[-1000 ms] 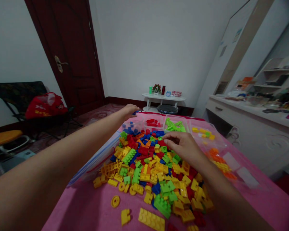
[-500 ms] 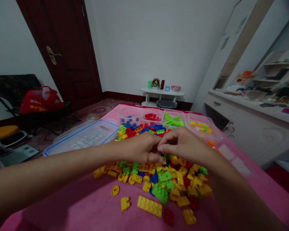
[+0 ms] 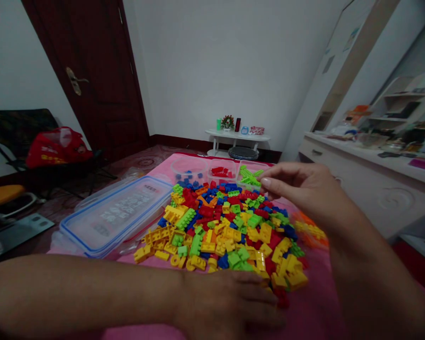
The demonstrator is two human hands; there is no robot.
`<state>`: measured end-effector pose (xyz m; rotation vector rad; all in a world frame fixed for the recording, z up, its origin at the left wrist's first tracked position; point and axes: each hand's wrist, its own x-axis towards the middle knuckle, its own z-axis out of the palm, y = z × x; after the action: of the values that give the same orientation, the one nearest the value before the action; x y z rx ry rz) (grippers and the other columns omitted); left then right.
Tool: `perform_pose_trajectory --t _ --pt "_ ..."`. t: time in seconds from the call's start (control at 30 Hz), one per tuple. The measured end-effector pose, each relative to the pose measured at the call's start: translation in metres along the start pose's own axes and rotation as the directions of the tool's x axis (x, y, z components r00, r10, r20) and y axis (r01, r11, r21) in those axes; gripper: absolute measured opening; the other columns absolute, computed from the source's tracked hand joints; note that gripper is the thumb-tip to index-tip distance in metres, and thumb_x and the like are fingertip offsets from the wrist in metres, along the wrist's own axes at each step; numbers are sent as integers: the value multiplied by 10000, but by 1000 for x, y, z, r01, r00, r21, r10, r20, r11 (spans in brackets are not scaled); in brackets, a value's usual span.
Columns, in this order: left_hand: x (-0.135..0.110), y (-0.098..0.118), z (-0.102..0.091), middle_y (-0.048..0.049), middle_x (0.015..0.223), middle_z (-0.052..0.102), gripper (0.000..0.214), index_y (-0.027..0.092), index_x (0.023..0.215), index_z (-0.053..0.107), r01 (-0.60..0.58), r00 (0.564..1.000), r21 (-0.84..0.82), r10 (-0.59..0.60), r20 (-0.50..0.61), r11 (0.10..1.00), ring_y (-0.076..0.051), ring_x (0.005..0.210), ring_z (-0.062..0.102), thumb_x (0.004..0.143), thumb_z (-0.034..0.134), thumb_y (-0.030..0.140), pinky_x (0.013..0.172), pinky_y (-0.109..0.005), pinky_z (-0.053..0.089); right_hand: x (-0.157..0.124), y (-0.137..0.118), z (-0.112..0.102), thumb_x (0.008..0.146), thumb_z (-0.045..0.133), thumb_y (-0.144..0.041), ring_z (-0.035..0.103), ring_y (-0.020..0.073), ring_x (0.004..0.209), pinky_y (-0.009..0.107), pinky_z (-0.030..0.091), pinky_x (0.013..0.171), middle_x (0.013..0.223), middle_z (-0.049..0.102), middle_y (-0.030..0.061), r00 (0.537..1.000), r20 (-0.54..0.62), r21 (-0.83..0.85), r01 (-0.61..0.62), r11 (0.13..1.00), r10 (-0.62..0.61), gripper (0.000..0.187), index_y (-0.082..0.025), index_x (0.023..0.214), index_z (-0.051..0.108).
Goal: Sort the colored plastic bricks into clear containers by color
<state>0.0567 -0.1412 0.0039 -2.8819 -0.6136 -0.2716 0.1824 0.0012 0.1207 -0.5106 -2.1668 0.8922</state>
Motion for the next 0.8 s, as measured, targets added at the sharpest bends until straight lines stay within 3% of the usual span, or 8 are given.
perform_pose_trajectory --t 0.17,0.37,0.6,0.7,0.8 --pt "-5 -33 -1 -82 1334 471 376 237 994 658 192 981 8 -191 -29 981 -266 1268 365 820 438 489 1056 -451 259 1 1 0 702 680 -373 543 91 528 198 461 486 613 616 13 1000 -8 2 4 1000 -4 213 -161 716 676" --pt "-10 -74 -12 -110 1218 538 386 208 1008 648 382 923 29 -380 -66 924 -256 1118 476 827 459 491 994 -418 314 3 6 1 709 672 -338 534 82 524 184 450 484 610 610 9 1000 5 36 4 999 -4 190 -149 713 671" --pt "-18 -124 -5 -94 1114 591 379 195 985 671 618 776 -21 -614 -145 786 -222 1033 525 849 445 467 920 -345 389 8 27 3 727 634 -347 543 103 532 212 434 499 630 630 21 999 28 -26 -31 999 32 218 -135 755 678" --pt "-20 -144 0 -77 1026 643 358 188 971 688 683 710 -126 -694 -119 720 -195 959 565 854 448 428 867 -296 416 13 49 6 738 598 -327 562 128 570 235 425 531 654 648 28 999 8 -187 -39 982 41 204 -144 755 687" --pt "-22 -159 9 -49 945 682 317 192 981 688 729 625 -281 -774 -98 625 -172 875 599 843 468 373 809 -265 436 14 71 11 738 572 -284 590 155 649 252 419 587 732 680 40 995 10 -432 -85 898 99 185 -168 794 705"
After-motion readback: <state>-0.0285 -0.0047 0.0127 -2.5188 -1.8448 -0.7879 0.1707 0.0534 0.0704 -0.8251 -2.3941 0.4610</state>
